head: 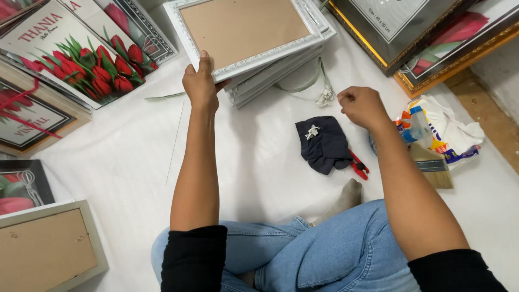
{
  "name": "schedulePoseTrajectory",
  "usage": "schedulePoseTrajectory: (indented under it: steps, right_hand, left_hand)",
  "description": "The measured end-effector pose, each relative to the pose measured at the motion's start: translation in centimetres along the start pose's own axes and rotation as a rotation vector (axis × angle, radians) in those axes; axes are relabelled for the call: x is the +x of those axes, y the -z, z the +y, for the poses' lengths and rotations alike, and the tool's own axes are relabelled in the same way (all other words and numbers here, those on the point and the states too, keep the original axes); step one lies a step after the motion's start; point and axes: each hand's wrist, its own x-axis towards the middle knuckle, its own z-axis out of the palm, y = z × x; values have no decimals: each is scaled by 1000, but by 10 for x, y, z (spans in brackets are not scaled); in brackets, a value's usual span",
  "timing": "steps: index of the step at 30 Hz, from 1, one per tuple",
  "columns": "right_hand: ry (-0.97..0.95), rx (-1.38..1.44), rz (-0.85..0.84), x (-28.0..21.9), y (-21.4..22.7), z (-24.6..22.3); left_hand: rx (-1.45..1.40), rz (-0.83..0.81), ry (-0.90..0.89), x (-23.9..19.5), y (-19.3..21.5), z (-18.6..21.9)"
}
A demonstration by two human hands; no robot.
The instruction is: Cleaning a picture frame and trimming the backing material with a utility knife.
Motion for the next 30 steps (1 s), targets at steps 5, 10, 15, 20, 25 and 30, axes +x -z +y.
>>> schedulePoseTrajectory:
  steps: [5,10,15,20,25,30]
  right_hand:
    - [-76,562,30,-1,17,-12]
    - [-81,893,-266,-18,26,-41]
    - [-20,993,-357,-56,15,-76]
    - [56,1231,-327,-80,0,-68]
    - [364,659,-515,-83,-21,-51]
    - [-168,709,-298,-59,-66,-2]
  left_hand:
    - [-216,-35,-62,-40,55,1]
    - [-235,-42,-24,-114,107,-16]
    - [35,-61,-216,-149,144,-64]
    - [243,16,-329,-184,139,-25]
    - [-83,-234,-228,-142,181,-98]
    - [-300,-242,92,-160,186,-52]
